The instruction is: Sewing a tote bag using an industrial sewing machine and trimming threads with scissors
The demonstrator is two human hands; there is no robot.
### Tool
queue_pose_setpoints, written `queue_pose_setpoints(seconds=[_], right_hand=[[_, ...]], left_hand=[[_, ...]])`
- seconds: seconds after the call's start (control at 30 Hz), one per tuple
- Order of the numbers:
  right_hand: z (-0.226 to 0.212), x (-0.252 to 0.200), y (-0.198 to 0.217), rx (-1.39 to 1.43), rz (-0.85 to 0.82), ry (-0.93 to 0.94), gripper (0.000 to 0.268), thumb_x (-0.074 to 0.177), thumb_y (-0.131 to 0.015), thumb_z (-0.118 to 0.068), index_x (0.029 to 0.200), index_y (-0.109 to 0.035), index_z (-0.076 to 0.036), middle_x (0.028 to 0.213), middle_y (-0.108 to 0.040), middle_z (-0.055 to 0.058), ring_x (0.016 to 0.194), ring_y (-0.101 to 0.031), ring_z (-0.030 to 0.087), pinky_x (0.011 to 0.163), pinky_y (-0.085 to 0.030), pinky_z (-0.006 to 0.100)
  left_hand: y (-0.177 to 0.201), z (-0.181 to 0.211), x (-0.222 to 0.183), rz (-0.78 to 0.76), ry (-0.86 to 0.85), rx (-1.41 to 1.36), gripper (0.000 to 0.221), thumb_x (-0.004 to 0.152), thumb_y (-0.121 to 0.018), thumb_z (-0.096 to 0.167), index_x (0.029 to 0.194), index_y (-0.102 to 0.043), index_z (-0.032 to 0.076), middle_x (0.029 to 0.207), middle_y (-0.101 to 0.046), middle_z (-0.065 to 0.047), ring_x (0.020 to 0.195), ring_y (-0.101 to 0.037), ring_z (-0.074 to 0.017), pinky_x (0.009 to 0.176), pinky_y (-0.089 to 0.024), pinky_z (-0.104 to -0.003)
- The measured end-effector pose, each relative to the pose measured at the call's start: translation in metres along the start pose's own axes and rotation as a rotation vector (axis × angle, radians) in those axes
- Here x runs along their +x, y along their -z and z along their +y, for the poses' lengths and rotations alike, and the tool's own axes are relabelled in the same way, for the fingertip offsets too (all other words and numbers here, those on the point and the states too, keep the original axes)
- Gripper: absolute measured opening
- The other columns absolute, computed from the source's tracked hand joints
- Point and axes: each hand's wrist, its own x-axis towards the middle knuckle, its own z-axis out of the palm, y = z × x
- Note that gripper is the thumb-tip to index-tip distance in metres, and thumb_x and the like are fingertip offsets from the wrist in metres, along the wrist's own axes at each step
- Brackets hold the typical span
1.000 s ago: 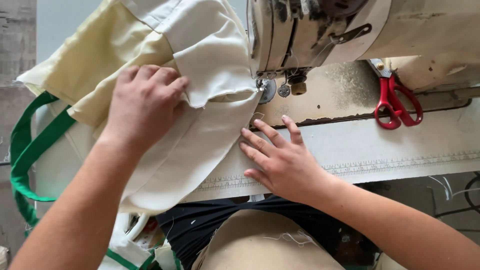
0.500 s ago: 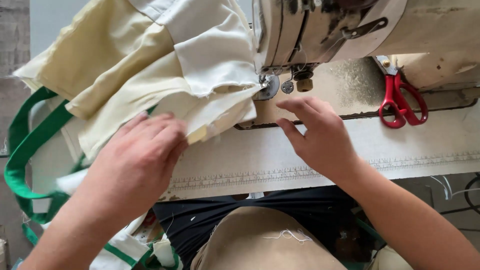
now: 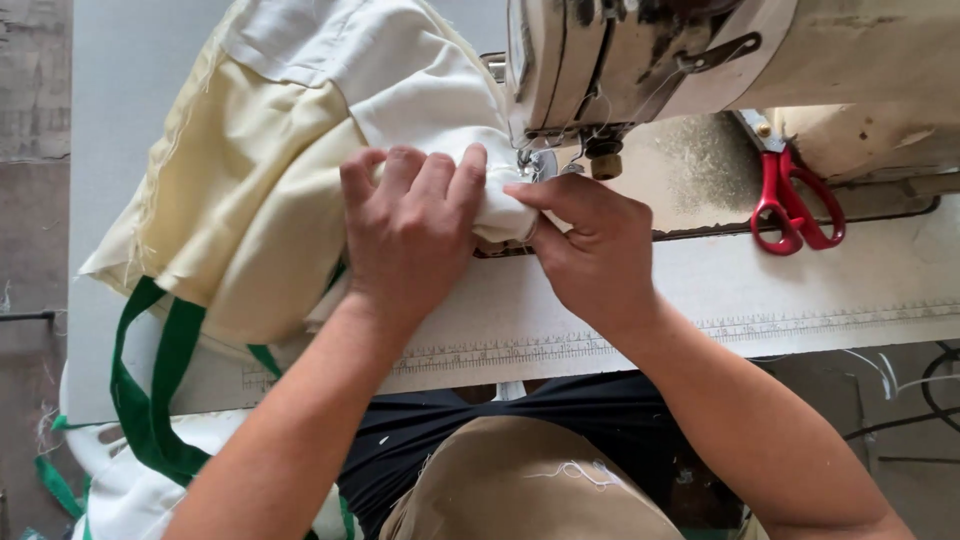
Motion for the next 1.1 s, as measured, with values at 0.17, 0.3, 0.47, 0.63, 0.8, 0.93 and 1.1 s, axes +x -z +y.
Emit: queue_pose_setpoints(seconds=[0.17,0.3,0.47,0.63,0.8,0.93,1.1], right_hand=[[0.02,-0.018,0.019,-0.035,-0.186,0.188,0.024,0.075,-0.061,0.004,0.096,-0.066,-0.008,0.096,-0.067,0.004,0.091,-0.063,0.019,0.099,-0.043,0.04],[0.023,-0.037,0.009,-0.187,-0.254,0.468,0.011,0.082,-0.061,-0.009,0.092,-0.066,-0.01,0.1,-0.067,0.006,0.102,-0.061,0.021,0.097,-0.038,0.044],[0.018,-0.039,0.013,-0.291,-0.328,0.438,0.01,0.087,-0.056,-0.01,0.094,-0.063,-0.01,0.113,-0.062,0.004,0.108,-0.059,0.023,0.099,-0.034,0.046],[0.023,-0.042,0.012,-0.253,-0.371,0.414,0.012,0.086,-0.055,-0.006,0.095,-0.062,-0.006,0.103,-0.064,0.009,0.108,-0.059,0.03,0.1,-0.032,0.049],[0.019,-0.04,0.013,-0.298,-0.458,0.367,0.004,0.084,-0.052,-0.012,0.085,-0.054,-0.009,0.106,-0.054,0.011,0.122,-0.045,0.034,0.101,-0.015,0.065],[0.023,-0.037,0.013,-0.285,-0.485,0.306,0.016,0.078,-0.053,-0.018,0.089,-0.055,-0.006,0.124,-0.044,0.025,0.121,-0.042,0.033,0.096,-0.029,0.059],[0.023,-0.022,0.02,-0.235,-0.491,0.323,0.008,0.073,-0.048,-0.007,0.08,-0.052,-0.007,0.111,-0.059,0.006,0.112,-0.051,0.026,0.09,-0.025,0.046]], left_hand=[[0.012,-0.001,-0.003,-0.025,-0.418,0.046,0.013,0.085,-0.054,0.013,0.097,-0.06,0.012,0.094,-0.055,-0.003,0.086,-0.052,-0.0213,0.078,-0.043,-0.039],[0.009,0.015,-0.046,-0.256,-0.429,-0.225,0.008,0.073,-0.059,0.013,0.079,-0.061,0.007,0.075,-0.051,-0.013,0.07,-0.05,-0.0296,0.071,-0.042,-0.046],[0.031,0.005,-0.014,-0.468,-0.201,-0.191,0.051,0.074,-0.053,0.057,0.099,-0.056,0.012,0.086,-0.057,-0.006,0.08,-0.055,-0.0249,0.072,-0.042,-0.041],[-0.005,-0.029,-0.011,-0.538,-0.053,0.302,0.062,0.068,-0.059,0.039,0.124,-0.038,0.02,0.119,-0.044,-0.005,0.103,-0.039,-0.0234,0.083,-0.027,-0.036],[0.015,-0.049,0.012,-0.227,-0.409,0.012,0.015,0.088,-0.061,0.009,0.073,-0.064,0.013,0.114,-0.069,-0.009,0.117,-0.066,-0.032,0.113,-0.021,-0.051],[0.003,-0.006,0.008,-0.51,-0.17,-0.314,0.006,0.078,-0.05,0.009,0.076,-0.056,0.009,0.06,-0.054,-0.004,0.042,-0.054,-0.0234,0.035,-0.041,-0.038],[-0.023,-0.036,0.017,-0.403,0.105,0.21,0.048,0.089,-0.06,0.05,0.113,-0.044,0.011,0.114,-0.041,-0.012,0.096,-0.039,-0.0292,0.071,-0.034,-0.042]])
